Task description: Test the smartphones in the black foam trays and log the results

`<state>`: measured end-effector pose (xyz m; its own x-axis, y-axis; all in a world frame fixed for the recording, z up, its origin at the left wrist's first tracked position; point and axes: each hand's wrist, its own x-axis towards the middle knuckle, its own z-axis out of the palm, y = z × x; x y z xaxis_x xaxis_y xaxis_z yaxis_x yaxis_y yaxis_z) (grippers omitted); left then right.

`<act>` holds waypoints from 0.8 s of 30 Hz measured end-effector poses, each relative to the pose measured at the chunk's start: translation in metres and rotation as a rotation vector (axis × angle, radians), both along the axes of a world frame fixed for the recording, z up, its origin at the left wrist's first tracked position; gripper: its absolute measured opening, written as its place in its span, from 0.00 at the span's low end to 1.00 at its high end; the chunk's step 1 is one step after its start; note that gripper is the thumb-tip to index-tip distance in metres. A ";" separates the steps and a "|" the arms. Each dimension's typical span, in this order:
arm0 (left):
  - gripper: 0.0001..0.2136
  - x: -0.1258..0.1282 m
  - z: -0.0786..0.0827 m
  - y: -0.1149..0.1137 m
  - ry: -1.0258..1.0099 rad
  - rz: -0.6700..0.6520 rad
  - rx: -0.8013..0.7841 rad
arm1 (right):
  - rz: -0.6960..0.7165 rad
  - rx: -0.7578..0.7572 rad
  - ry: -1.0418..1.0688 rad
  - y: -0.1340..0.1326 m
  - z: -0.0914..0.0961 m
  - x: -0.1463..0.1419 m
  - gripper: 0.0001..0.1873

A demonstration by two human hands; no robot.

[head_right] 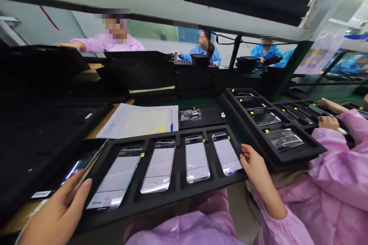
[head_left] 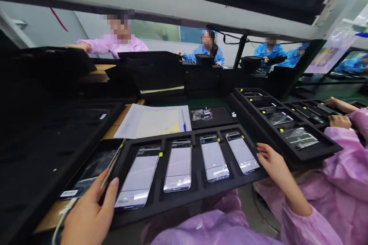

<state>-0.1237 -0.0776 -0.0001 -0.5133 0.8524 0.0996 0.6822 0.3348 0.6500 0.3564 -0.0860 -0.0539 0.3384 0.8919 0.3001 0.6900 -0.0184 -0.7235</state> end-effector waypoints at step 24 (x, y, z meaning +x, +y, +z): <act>0.44 0.014 0.002 0.000 0.124 -0.061 -0.241 | 0.412 -0.021 -0.524 0.240 0.053 -0.105 0.28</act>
<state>-0.1095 -0.0777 0.0018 -0.4566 0.8882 -0.0513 0.7751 0.4255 0.4670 0.2509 0.1540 -0.0010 -0.2170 0.9244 0.3137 0.9039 0.3116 -0.2930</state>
